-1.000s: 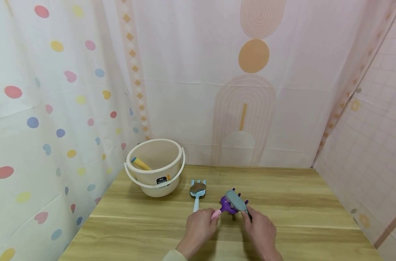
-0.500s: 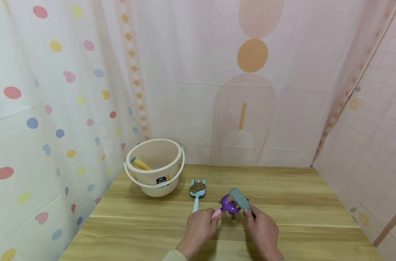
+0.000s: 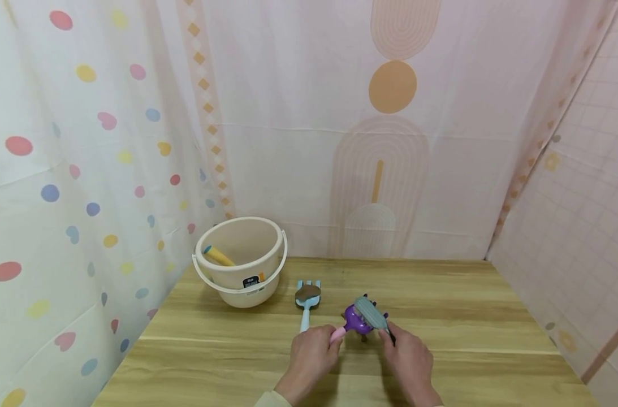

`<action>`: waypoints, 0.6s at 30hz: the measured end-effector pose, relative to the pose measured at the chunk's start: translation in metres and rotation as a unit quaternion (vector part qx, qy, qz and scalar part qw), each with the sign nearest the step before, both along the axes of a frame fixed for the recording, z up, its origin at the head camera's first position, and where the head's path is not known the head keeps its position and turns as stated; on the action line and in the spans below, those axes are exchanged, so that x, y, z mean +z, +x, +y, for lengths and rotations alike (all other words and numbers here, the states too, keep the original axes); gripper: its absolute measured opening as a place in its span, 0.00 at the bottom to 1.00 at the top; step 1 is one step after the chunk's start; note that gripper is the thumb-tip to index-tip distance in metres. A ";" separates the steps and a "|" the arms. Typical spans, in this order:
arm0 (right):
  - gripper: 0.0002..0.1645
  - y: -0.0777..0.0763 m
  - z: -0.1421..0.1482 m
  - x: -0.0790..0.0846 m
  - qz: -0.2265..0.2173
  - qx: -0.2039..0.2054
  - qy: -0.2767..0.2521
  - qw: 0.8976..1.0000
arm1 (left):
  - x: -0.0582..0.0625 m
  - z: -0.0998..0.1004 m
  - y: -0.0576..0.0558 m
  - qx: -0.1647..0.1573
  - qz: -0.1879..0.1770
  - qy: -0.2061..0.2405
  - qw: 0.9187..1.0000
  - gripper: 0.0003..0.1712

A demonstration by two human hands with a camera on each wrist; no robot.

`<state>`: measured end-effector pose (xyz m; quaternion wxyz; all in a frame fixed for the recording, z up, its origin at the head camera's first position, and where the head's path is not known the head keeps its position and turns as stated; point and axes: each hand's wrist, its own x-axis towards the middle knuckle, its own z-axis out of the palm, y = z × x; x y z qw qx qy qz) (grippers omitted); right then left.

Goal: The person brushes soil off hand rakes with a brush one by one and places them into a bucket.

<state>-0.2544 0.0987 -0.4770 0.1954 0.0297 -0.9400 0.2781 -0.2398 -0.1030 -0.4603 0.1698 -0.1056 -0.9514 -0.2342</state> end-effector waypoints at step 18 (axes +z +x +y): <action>0.20 0.002 0.000 0.001 0.056 -0.041 -0.019 0.997 | -0.002 -0.001 0.000 0.007 -0.001 0.001 1.000 0.06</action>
